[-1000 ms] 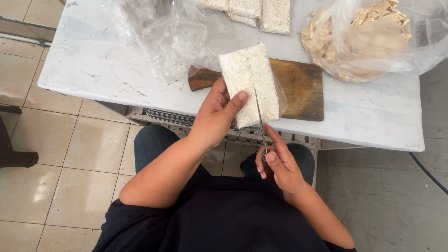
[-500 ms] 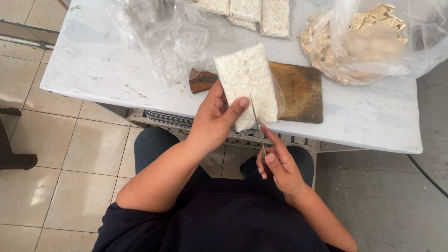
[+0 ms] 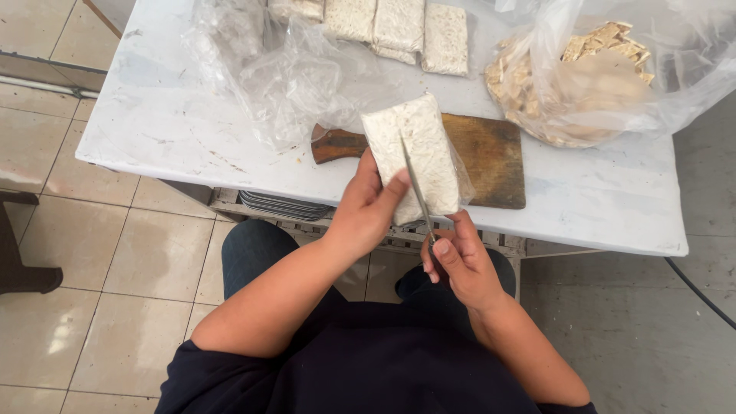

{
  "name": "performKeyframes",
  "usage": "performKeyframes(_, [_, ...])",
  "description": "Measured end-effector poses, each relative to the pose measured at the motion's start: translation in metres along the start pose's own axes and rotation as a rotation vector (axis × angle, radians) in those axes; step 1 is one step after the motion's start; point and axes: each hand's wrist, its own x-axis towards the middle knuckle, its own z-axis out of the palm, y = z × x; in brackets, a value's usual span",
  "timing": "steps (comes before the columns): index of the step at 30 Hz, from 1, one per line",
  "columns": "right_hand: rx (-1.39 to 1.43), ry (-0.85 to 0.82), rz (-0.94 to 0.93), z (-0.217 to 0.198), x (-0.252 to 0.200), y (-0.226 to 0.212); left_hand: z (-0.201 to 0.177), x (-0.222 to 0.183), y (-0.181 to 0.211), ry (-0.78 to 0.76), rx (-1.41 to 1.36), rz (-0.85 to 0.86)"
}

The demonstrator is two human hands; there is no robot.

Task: The person unwraps rectangular white food blocks and slices them into thin strips on a wooden cutting board using a knife. The sliced pieces are then transferred into a plastic bag. The person repeats this process with multiple blocks.

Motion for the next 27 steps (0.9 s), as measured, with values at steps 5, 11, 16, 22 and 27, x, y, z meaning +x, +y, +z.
performKeyframes(5, [-0.029, -0.029, -0.014, 0.003, -0.002, 0.000, 0.009, 0.009, 0.000, 0.114, 0.155, 0.012])
performKeyframes(11, [-0.082, 0.003, 0.056, -0.001, -0.019, 0.006, 0.001, 0.027, 0.018, 0.213, -0.196, -0.192])
performKeyframes(16, [-0.067, 0.031, 0.082, 0.002, -0.027, 0.014, 0.003, 0.021, 0.024, 0.176, -0.182, -0.215])
performKeyframes(22, [-0.040, 0.043, 0.007, -0.006, -0.010, 0.013, 0.024, 0.009, 0.006, 0.154, -0.005, -0.132])
performKeyframes(27, [-0.051, 0.045, 0.024, -0.002, -0.010, 0.016, 0.014, 0.015, 0.001, 0.177, -0.080, -0.154])
